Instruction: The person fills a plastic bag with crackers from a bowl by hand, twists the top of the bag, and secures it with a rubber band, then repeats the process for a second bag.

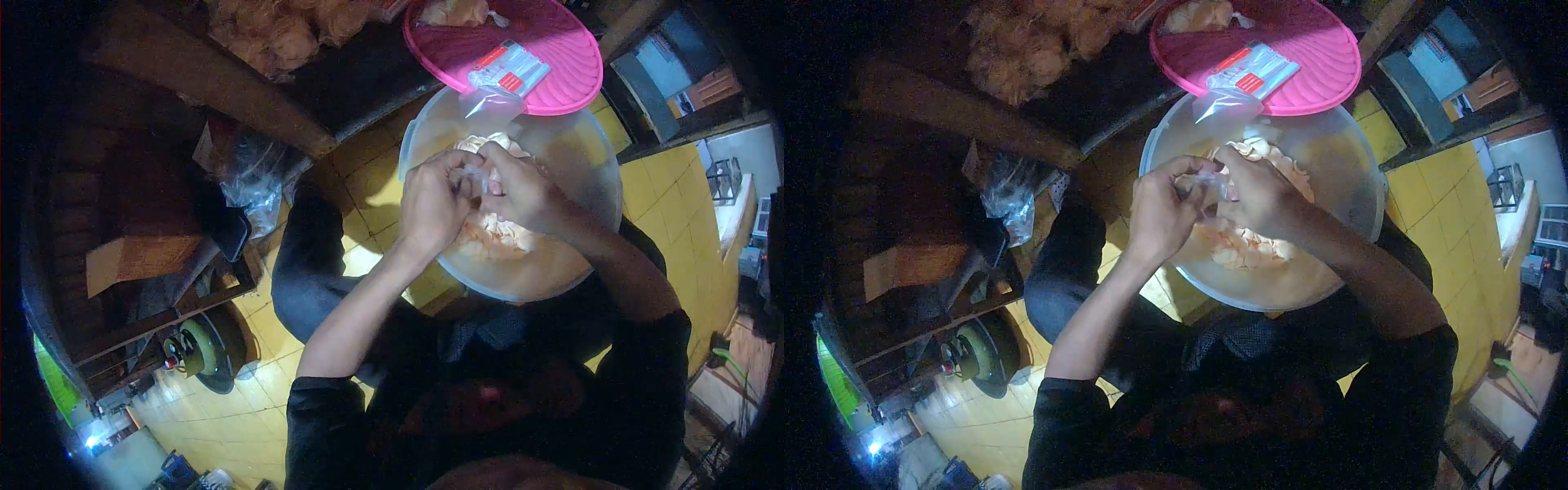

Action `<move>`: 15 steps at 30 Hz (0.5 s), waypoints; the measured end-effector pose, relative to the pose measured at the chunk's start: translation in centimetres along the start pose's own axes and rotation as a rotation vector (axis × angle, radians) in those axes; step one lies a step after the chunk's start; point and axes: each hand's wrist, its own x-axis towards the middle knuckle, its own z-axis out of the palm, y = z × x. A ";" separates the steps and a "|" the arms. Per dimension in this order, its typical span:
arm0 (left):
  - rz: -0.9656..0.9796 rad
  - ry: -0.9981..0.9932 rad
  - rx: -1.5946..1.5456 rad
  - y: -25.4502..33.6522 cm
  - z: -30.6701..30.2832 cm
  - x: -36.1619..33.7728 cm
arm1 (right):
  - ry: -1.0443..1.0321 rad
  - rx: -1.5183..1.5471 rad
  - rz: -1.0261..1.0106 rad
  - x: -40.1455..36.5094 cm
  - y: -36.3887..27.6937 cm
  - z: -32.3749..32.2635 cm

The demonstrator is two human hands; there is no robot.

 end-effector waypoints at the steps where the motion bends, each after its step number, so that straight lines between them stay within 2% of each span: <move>1: -0.004 0.000 -0.003 -0.1 -0.3 0.0 | -0.005 0.001 0.002 0.2 0.6 0.2; 3: 0.254 0.164 0.280 -0.3 -0.9 0.1 | -0.439 0.391 0.243 0.8 3.2 0.7; 4: 0.252 0.164 0.278 -0.3 -1.1 0.1 | -0.442 0.390 0.245 1.0 4.1 1.2; 6: 0.191 0.162 0.163 -0.1 -1.4 0.3 | -0.656 -0.042 0.231 1.1 6.1 2.5; 7: 0.194 0.163 0.161 -0.2 -1.5 0.5 | -0.655 -0.045 0.233 0.7 7.5 4.0; 9: 0.330 0.270 0.141 -0.4 -1.5 0.7 | -0.618 -0.303 0.216 -0.6 10.2 7.7; 10: 0.335 0.273 0.139 -0.4 -1.5 0.7 | -0.614 -0.308 0.217 -1.3 10.9 9.2; 12: 0.166 0.189 -0.030 -0.5 -1.6 0.7 | -0.762 -0.147 0.178 -2.9 11.1 11.9; 13: 0.169 0.188 -0.026 -0.9 -1.6 0.9 | -0.757 -0.145 0.176 -3.4 11.1 13.1; 15: 0.300 0.198 -0.009 -1.8 -1.5 1.1 | -0.790 -0.278 -0.187 -4.5 10.4 14.5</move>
